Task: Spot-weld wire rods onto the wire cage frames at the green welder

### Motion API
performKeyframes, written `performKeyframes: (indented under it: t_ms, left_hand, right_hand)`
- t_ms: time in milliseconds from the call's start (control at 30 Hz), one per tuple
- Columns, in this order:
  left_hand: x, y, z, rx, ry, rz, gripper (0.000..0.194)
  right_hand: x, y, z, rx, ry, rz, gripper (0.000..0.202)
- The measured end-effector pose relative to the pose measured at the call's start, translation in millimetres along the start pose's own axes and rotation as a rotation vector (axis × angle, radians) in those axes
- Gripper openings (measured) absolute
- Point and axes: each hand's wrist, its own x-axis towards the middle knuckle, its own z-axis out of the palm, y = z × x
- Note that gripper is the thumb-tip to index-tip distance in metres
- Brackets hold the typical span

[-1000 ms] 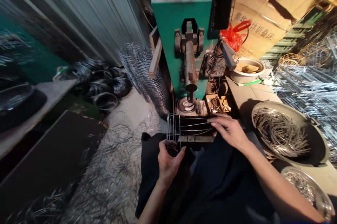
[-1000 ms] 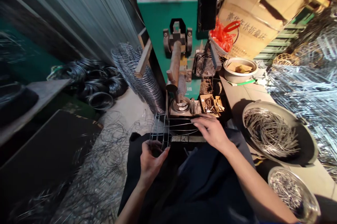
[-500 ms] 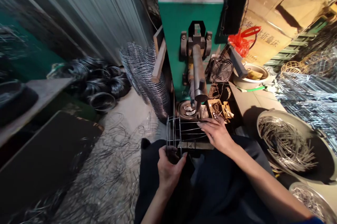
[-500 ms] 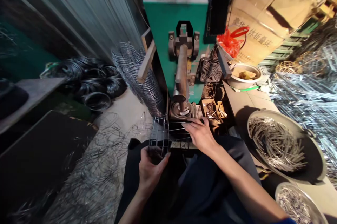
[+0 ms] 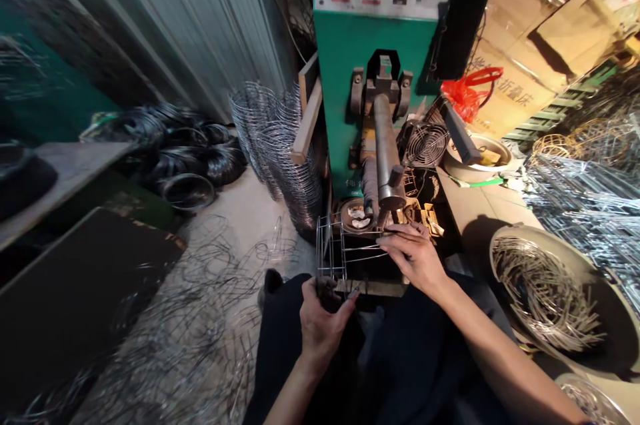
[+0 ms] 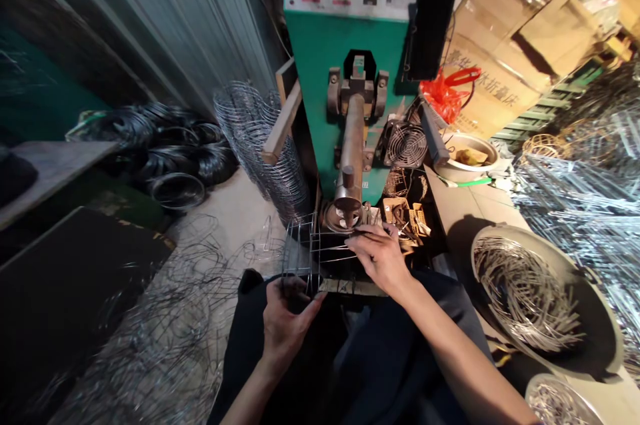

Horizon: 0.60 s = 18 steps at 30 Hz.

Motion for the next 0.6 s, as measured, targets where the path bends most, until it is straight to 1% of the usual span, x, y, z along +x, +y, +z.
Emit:
performKeyframes:
  t_ms: [167,433,500,600]
  left_hand:
    - [4,2,2.5,-0.005,0.029,0.016,0.051]
    - [11,4,5.3,-0.03,0.016,0.029,0.047]
    - [12,3,5.7,-0.038,0.011,0.033,0.046]
    - [14,6,4.3,-0.019,0.013,0.037,0.047]
  right_hand:
    - [6,1,-3,0.002,0.006,-0.007,0.019]
    - [11,3,0,0.006,0.048,0.002,0.015]
    - [11,1,1,0.006,0.07,0.025,0.014]
    - [10,0,1,-0.035,0.106,0.103,0.011]
